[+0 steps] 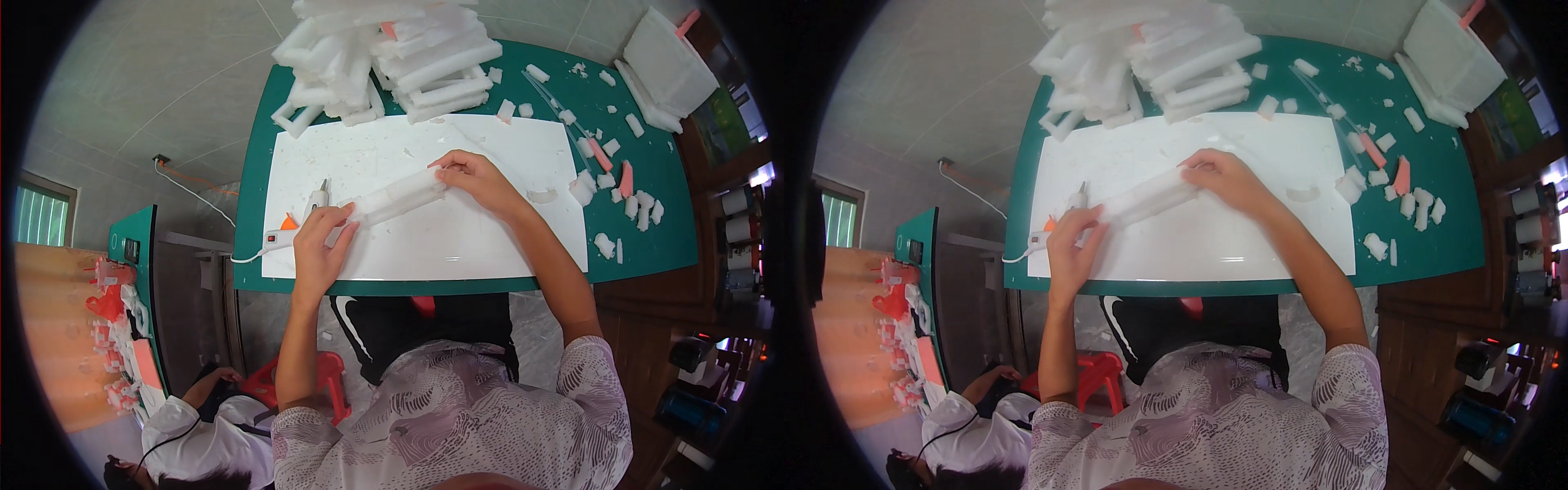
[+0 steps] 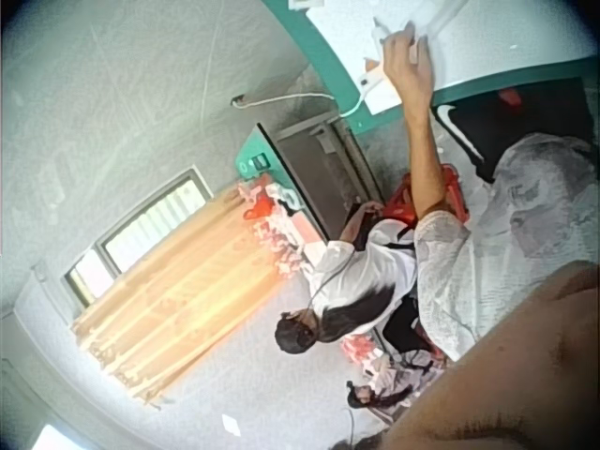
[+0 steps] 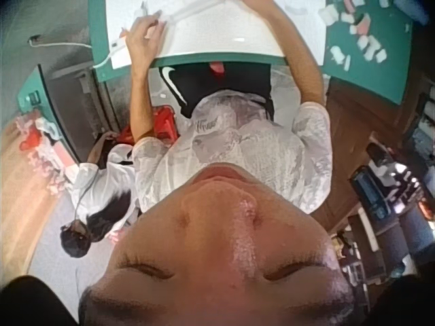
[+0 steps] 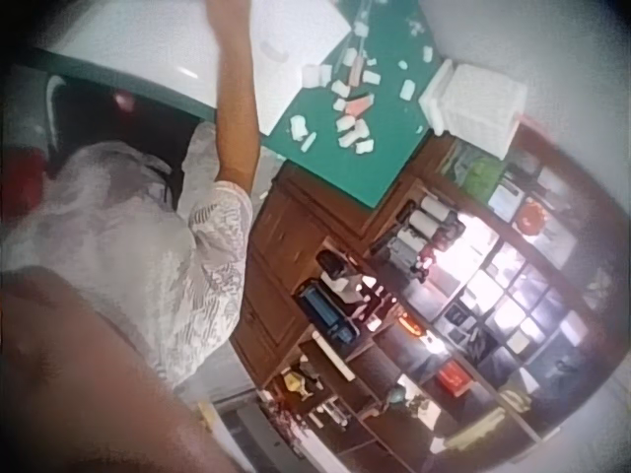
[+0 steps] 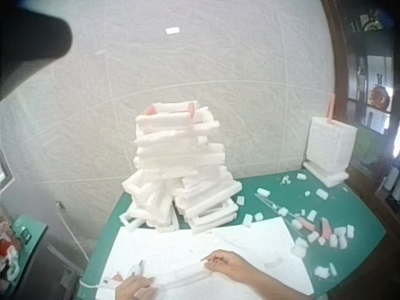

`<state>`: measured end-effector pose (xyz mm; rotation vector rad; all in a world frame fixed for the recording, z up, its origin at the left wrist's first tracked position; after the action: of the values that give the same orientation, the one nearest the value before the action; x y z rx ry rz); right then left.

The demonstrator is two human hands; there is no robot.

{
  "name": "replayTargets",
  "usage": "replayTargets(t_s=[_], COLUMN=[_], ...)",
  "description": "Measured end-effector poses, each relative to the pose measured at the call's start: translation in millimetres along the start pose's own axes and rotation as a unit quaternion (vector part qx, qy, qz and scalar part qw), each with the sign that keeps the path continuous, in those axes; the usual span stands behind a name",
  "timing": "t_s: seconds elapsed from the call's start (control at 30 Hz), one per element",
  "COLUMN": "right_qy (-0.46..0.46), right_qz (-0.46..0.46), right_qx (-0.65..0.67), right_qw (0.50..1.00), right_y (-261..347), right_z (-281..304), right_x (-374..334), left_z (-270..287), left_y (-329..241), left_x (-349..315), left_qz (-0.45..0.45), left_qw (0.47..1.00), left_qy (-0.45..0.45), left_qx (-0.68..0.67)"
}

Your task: Using a hot glue gun to assemble white and pink foam pieces into a vertical structure.

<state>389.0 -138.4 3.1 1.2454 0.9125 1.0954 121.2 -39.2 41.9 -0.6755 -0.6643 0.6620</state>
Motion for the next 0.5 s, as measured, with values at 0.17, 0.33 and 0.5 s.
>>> replayTargets(t_s=[0.17, 0.33, 0.5], right_qy=[0.000, 0.001, 0.000], right_qz=[-0.001, 0.002, -0.003], right_qx=[-0.011, -0.015, -0.017], right_qw=[1.000, 1.000, 1.000], right_y=[-1.4, -0.8, 0.7], right_z=[0.5, 0.5, 0.8], right_x=[0.7, 0.9, 0.0], left_z=[-0.2, -0.9, -0.1], left_y=[0.6, 1.1, -0.4], left_x=[0.1, -0.2, -0.8], left_qz=[0.002, -0.005, -0.009], left_qw=[1.000, 1.000, 1.000], left_qy=[0.002, -0.004, -0.008], left_qx=[0.003, 0.009, 0.010])
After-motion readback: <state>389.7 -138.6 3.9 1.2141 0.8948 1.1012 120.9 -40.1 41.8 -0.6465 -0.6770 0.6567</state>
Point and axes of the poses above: each hand's wrist, its own x-axis towards the middle knuckle, its own z-axis out of the back of the hand, y = z × x, the point moved 4 cm from there along x, towards the middle knuckle, and after that the axes turned 9 degrees about z, right-handed, at the moved point
